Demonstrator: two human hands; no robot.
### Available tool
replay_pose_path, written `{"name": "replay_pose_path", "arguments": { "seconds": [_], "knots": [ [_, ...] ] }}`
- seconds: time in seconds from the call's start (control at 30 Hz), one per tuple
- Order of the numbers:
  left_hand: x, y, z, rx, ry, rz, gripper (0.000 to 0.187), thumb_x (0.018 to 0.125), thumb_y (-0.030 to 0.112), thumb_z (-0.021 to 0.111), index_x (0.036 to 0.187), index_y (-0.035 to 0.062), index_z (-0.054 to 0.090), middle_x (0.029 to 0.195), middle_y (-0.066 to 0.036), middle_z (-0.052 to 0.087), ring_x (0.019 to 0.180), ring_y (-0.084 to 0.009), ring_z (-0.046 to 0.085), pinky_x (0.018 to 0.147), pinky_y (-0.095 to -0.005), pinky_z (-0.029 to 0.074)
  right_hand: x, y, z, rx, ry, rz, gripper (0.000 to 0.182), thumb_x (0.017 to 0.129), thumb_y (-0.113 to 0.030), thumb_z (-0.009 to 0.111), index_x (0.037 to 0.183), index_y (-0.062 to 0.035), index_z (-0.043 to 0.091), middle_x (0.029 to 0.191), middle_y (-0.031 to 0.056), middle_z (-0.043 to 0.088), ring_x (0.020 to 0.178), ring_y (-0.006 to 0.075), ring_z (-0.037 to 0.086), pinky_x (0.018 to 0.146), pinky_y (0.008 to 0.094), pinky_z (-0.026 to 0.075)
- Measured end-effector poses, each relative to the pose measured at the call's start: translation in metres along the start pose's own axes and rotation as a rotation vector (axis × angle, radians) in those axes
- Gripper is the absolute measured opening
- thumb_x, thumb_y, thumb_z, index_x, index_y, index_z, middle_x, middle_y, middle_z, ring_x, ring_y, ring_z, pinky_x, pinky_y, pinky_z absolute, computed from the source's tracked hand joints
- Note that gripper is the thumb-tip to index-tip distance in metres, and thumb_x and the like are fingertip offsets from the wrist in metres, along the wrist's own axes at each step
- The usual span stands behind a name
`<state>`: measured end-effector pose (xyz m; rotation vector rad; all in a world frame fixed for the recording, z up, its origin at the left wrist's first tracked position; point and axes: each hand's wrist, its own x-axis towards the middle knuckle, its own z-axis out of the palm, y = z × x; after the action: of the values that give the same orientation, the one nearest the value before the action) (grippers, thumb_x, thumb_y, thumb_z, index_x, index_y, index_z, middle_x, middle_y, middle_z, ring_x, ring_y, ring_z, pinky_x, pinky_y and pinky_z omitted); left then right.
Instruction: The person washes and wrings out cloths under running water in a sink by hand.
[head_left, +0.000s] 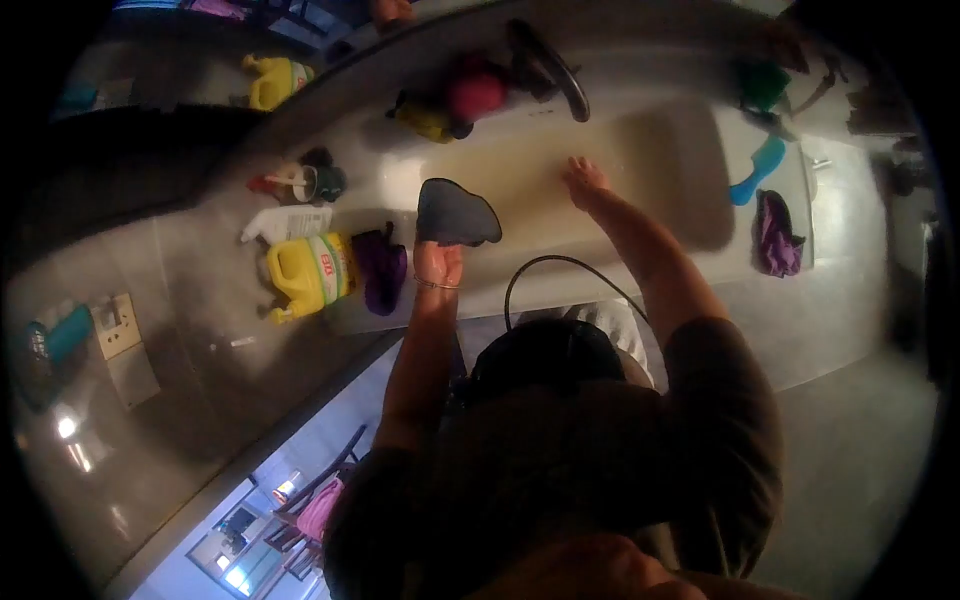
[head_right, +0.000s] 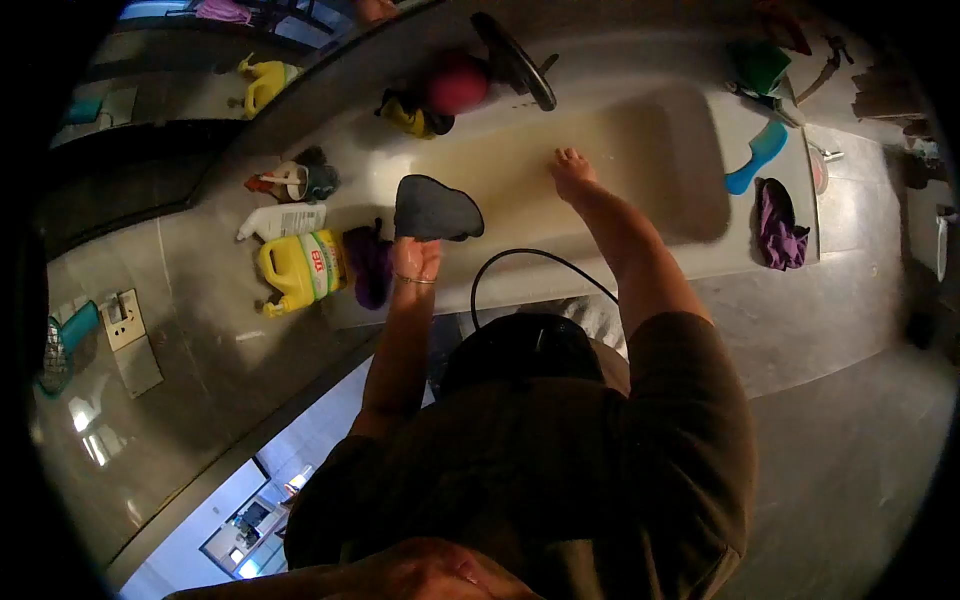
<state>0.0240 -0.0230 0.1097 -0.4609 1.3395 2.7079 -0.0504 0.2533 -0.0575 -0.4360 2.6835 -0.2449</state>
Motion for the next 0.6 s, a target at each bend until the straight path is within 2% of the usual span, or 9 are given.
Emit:
{"name": "replay_pose_path", "arguments": {
  "seconds": [0.1,0.2,0.27,0.33,0.4,0.43,0.5,0.53,0.6],
  "knots": [
    [0.001,0.004,0.003,0.026,-0.018,0.002,0.042,0.089,0.029,0.054,0.123,0.0034,0.051,0.117,-0.010,0.058,0.106,-0.0235,0.057,0.089,-0.0397,0.046,0.015,-0.003,0.007,0.011,0.062,-0.032,0.028,0.080,-0.016,0.058,0.108,-0.0147,0.063,0.132,0.0095,0.041,0.120,0.0284,0.040,0.096,0.0405,0.040],
    [0.008,0.001,0.003,0.022,-0.015,0.008,0.042,0.090,0.029,0.053,0.123,0.0033,0.051,0.117,-0.010,0.058,0.106,-0.0240,0.057,0.089,-0.0398,0.046,0.022,-0.018,-0.002,-0.196,-0.037,0.036,0.034,0.076,-0.019,0.062,0.110,-0.0176,0.064,0.133,0.0091,0.040,0.121,0.0255,0.040,0.095,0.0395,0.040],
    [0.013,-0.002,0.002,0.009,0.020,0.005,0.043,0.090,0.029,0.053,0.123,0.0031,0.050,0.117,-0.010,0.058,0.106,-0.0245,0.057,0.090,-0.0401,0.046,0.021,-0.032,-0.021,-0.105,-0.241,0.105,0.055,0.071,-0.032,0.070,0.122,-0.0171,0.057,0.134,0.0137,0.038,0.122,0.0275,0.038,0.098,0.0418,0.037],
    [0.021,-0.004,0.004,-0.062,-0.063,0.025,0.045,0.089,0.027,0.053,0.126,0.0030,0.048,0.119,-0.010,0.056,0.109,-0.0256,0.055,0.091,-0.0403,0.045,0.019,-0.047,-0.035,0.398,-0.220,-0.067,0.085,0.069,-0.035,0.075,0.140,-0.0133,0.033,0.141,0.0182,0.031,0.129,0.0346,0.031,0.105,0.0474,0.029],
    [0.028,-0.006,0.011,-0.092,-0.090,0.060,0.046,0.088,0.026,0.054,0.128,0.0032,0.046,0.121,-0.011,0.055,0.111,-0.0262,0.054,0.093,-0.0411,0.044,0.008,-0.070,-0.055,0.783,-0.014,-0.435,0.110,0.063,-0.038,0.081,0.146,-0.0101,0.014,0.148,0.0198,0.019,0.135,0.0362,0.022,0.109,0.0504,0.021],
    [0.030,-0.008,0.014,-0.117,-0.122,0.092,0.048,0.087,0.024,0.055,0.129,0.0033,0.045,0.123,-0.011,0.054,0.113,-0.0268,0.053,0.096,-0.0419,0.043,0.004,-0.081,-0.068,0.779,-0.025,-0.437,0.110,0.063,-0.038,0.081,0.146,-0.0101,0.014,0.148,0.0198,0.019,0.135,0.0362,0.022,0.109,0.0504,0.021],
    [0.042,-0.020,0.018,-0.178,-0.065,0.061,0.044,0.088,0.020,0.054,0.128,0.0036,0.046,0.125,-0.011,0.054,0.115,-0.0264,0.051,0.098,-0.0428,0.041,-0.004,-0.098,-0.089,0.806,0.176,-0.641,0.117,0.059,-0.039,0.082,0.146,-0.0068,0.009,0.145,0.0199,0.028,0.134,0.0345,0.028,0.109,0.0540,0.019],
    [0.043,-0.024,0.017,-0.232,-0.020,0.030,0.041,0.088,0.016,0.053,0.127,0.0039,0.048,0.126,-0.011,0.053,0.117,-0.0261,0.050,0.101,-0.0437,0.039,-0.006,-0.105,-0.095,0.803,0.171,-0.643,0.117,0.059,-0.039,0.082,0.146,-0.0068,0.009,0.145,0.0199,0.028,0.134,0.0345,0.028,0.109,0.0540,0.019],
    [0.043,-0.023,0.031,-0.241,-0.032,0.019,0.039,0.088,0.013,0.051,0.126,0.0035,0.048,0.126,-0.011,0.053,0.117,-0.0263,0.050,0.102,-0.0446,0.038,-0.006,-0.109,-0.103,0.908,0.268,-0.559,0.113,0.060,-0.029,0.083,0.146,-0.0104,0.011,0.142,0.0132,0.036,0.131,0.0315,0.034,0.110,0.0499,0.018]
  ]
}}
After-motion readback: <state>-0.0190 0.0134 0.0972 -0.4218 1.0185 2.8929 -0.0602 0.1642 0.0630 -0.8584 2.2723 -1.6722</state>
